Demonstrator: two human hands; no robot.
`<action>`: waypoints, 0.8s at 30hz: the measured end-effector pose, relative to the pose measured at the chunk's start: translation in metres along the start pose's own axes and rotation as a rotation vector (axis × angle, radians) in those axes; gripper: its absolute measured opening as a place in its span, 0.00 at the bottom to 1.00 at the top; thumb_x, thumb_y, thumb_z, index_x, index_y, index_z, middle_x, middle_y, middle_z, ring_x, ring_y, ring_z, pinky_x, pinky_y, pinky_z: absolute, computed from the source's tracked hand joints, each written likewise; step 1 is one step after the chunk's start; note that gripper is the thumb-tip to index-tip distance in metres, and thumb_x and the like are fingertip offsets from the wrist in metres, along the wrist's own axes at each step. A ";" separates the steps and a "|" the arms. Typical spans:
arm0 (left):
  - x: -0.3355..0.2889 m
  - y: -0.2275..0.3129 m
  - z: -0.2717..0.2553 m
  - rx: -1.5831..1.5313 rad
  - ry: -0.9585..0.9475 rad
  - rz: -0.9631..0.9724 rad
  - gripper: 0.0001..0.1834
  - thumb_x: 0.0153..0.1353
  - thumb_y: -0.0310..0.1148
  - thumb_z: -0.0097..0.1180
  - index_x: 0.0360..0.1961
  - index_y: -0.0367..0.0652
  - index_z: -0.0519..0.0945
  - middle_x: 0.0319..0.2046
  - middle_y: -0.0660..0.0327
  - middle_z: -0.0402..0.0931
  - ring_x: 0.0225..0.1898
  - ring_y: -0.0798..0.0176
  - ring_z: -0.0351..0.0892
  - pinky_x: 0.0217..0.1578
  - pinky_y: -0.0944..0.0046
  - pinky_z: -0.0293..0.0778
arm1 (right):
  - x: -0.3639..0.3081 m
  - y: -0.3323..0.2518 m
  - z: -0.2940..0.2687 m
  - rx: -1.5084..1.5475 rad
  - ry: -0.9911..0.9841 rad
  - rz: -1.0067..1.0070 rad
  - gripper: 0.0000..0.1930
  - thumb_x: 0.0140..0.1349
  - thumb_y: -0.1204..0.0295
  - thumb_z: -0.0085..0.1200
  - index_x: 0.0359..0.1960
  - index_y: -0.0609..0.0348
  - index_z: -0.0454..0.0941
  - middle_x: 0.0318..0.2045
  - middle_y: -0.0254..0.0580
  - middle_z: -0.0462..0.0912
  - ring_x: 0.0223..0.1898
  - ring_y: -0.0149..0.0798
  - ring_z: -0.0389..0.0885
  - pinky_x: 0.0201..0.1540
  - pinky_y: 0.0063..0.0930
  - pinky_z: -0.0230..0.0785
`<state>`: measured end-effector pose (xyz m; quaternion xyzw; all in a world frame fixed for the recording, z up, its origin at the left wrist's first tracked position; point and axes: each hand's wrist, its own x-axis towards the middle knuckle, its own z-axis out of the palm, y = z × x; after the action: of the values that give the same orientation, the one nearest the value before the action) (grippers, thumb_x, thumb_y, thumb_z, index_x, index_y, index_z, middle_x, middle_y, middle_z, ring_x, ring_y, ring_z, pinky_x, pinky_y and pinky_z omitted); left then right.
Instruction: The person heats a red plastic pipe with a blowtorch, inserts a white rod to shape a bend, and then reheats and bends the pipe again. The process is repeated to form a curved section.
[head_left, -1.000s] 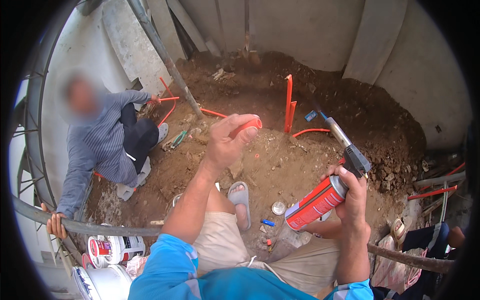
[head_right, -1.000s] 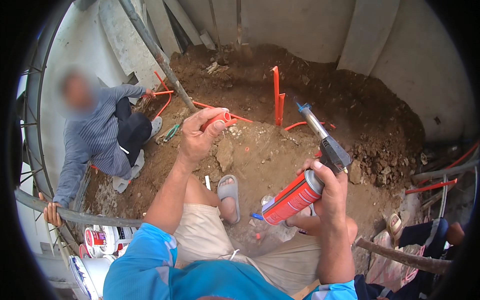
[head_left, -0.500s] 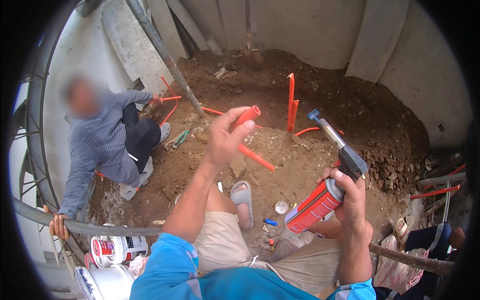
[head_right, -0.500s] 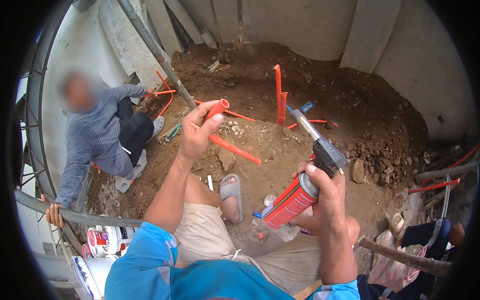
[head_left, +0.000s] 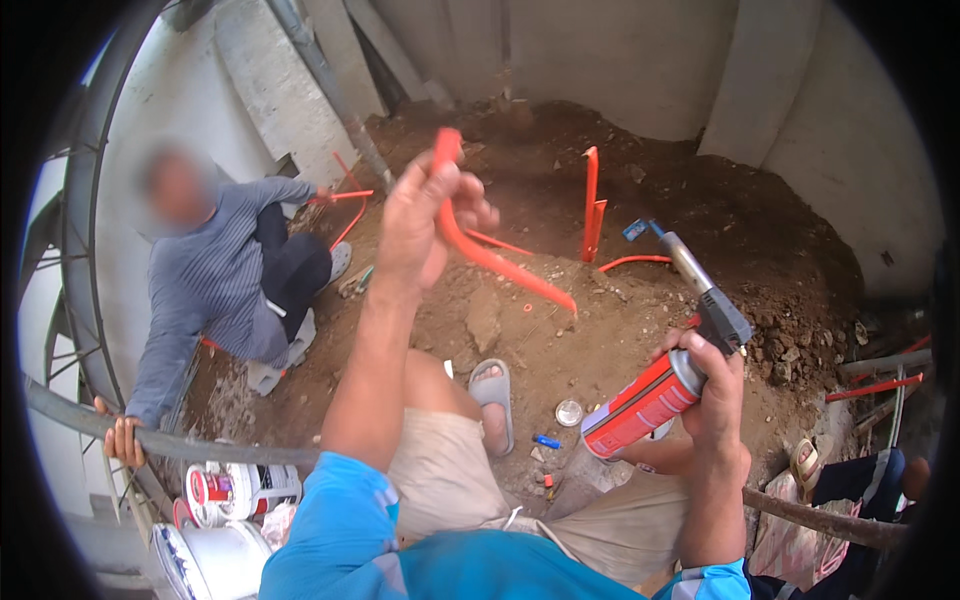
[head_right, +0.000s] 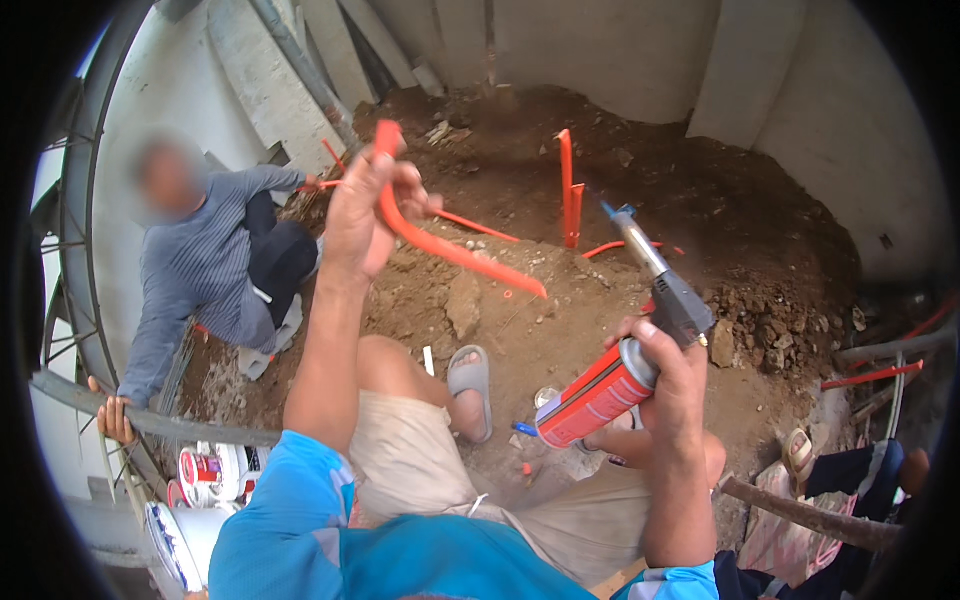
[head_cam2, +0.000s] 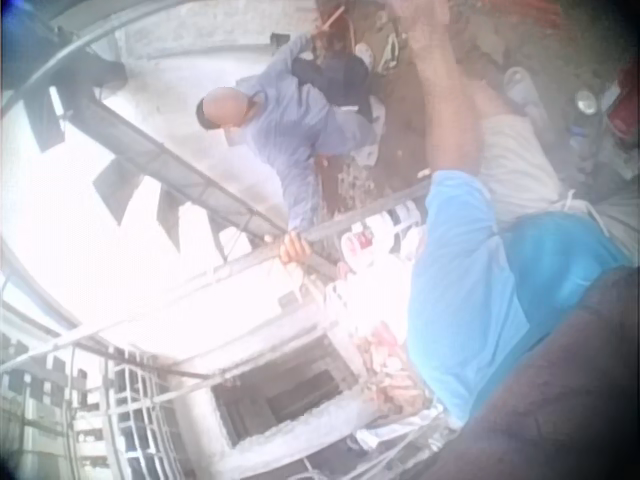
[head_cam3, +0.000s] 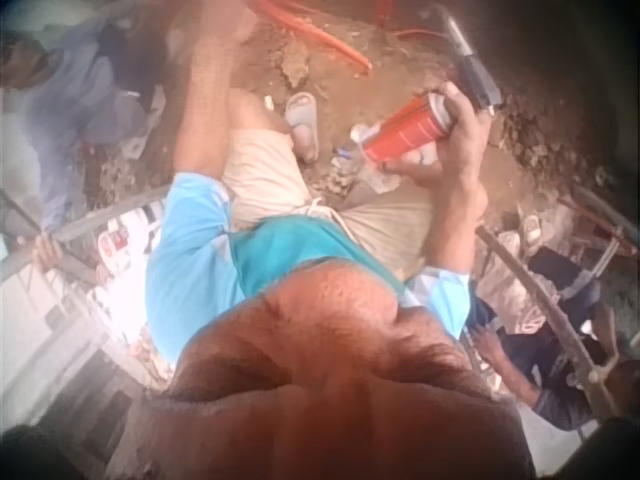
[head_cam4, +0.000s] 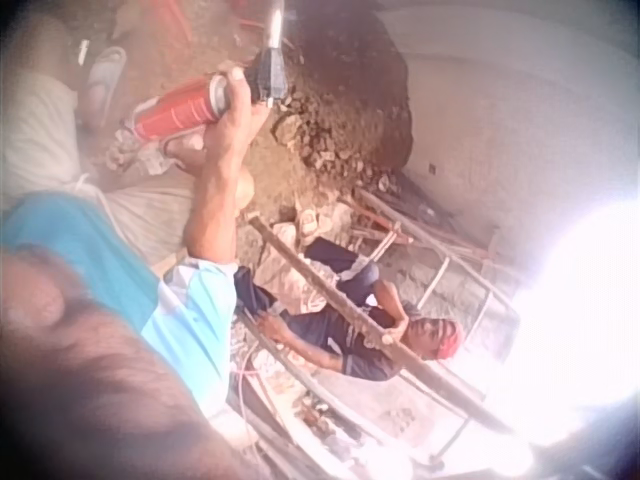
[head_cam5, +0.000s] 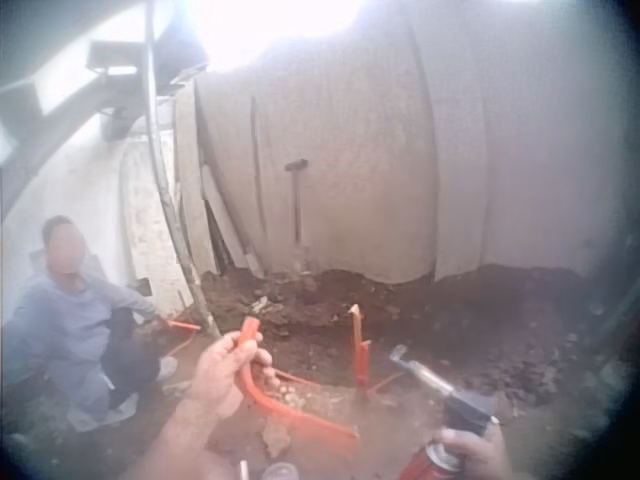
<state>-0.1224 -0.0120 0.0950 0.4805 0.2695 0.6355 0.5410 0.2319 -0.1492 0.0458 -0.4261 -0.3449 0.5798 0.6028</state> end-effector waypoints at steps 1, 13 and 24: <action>-0.009 -0.012 -0.003 0.092 -0.046 0.015 0.20 0.82 0.47 0.59 0.59 0.40 0.80 0.36 0.61 0.86 0.39 0.66 0.88 0.41 0.58 0.87 | -0.001 0.000 -0.002 0.004 0.004 0.011 0.12 0.72 0.67 0.61 0.48 0.63 0.78 0.40 0.50 0.87 0.42 0.46 0.90 0.46 0.42 0.86; -0.047 -0.083 0.011 1.387 -0.325 0.315 0.27 0.77 0.61 0.58 0.46 0.44 0.81 0.29 0.51 0.84 0.34 0.42 0.87 0.36 0.44 0.79 | -0.011 0.003 0.007 -0.046 -0.159 0.024 0.16 0.67 0.66 0.66 0.50 0.62 0.78 0.40 0.50 0.87 0.43 0.47 0.90 0.48 0.44 0.85; -0.060 -0.090 0.026 1.721 -0.275 0.030 0.26 0.73 0.59 0.64 0.50 0.45 0.83 0.28 0.53 0.87 0.33 0.42 0.90 0.35 0.42 0.83 | -0.004 0.023 0.014 -0.217 -0.127 0.152 0.15 0.68 0.72 0.70 0.53 0.61 0.85 0.44 0.36 0.89 0.46 0.30 0.87 0.53 0.32 0.80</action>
<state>-0.0634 -0.0491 0.0086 0.7983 0.5821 0.1545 0.0091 0.2096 -0.1525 0.0306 -0.4763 -0.4097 0.6088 0.4844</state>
